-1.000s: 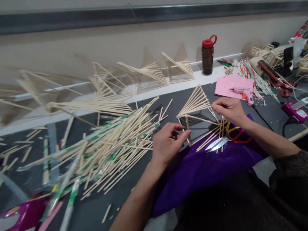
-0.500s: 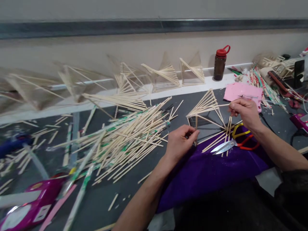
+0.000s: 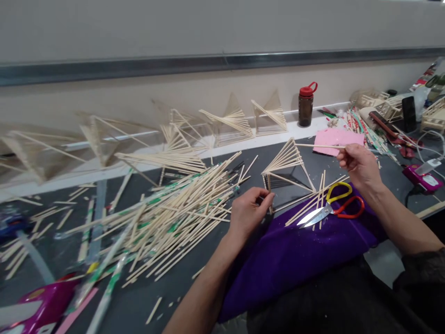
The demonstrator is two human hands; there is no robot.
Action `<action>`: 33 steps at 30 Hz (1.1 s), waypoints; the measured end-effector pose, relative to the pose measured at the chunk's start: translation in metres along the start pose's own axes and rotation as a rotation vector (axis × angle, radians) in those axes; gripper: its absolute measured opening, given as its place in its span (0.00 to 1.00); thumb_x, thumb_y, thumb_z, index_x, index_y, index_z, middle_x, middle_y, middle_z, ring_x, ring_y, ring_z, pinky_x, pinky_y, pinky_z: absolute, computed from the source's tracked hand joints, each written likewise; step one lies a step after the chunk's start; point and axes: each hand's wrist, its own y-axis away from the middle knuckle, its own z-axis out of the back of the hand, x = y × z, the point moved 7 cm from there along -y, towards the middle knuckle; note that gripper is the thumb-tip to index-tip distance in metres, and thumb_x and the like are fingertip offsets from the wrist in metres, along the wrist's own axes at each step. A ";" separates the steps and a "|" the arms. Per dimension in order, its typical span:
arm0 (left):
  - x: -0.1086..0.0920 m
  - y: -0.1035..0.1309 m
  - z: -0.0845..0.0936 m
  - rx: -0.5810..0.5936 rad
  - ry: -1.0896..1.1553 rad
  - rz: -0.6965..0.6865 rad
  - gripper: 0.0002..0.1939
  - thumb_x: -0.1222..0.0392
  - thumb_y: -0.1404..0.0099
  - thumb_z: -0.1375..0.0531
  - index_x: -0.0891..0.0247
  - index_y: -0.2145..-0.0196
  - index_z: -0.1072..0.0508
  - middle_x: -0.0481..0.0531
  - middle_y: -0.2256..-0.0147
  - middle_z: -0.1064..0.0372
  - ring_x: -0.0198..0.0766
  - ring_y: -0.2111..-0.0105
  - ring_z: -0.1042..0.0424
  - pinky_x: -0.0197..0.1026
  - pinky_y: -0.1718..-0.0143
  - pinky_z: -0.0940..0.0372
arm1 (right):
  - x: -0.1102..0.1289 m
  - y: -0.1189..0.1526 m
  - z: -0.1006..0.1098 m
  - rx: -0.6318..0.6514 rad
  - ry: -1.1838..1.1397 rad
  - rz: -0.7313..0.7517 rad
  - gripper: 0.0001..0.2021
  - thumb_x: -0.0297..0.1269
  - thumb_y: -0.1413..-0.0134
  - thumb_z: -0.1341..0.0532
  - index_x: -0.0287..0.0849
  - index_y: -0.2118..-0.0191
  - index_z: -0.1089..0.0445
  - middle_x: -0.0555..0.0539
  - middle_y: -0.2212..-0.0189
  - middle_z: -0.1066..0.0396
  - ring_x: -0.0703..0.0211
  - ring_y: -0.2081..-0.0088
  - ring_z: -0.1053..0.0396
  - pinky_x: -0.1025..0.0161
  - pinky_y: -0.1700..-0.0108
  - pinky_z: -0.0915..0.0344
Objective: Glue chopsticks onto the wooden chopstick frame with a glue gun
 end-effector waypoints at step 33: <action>-0.103 0.066 -0.044 0.115 1.055 0.201 0.17 0.46 0.41 0.34 0.66 0.67 0.22 0.47 0.77 0.28 0.27 0.85 0.35 0.31 0.84 0.39 | 0.001 0.094 0.018 0.134 0.248 0.074 0.12 0.44 0.56 0.31 0.41 0.78 0.28 0.55 0.85 0.36 0.70 0.82 0.45 0.70 0.80 0.48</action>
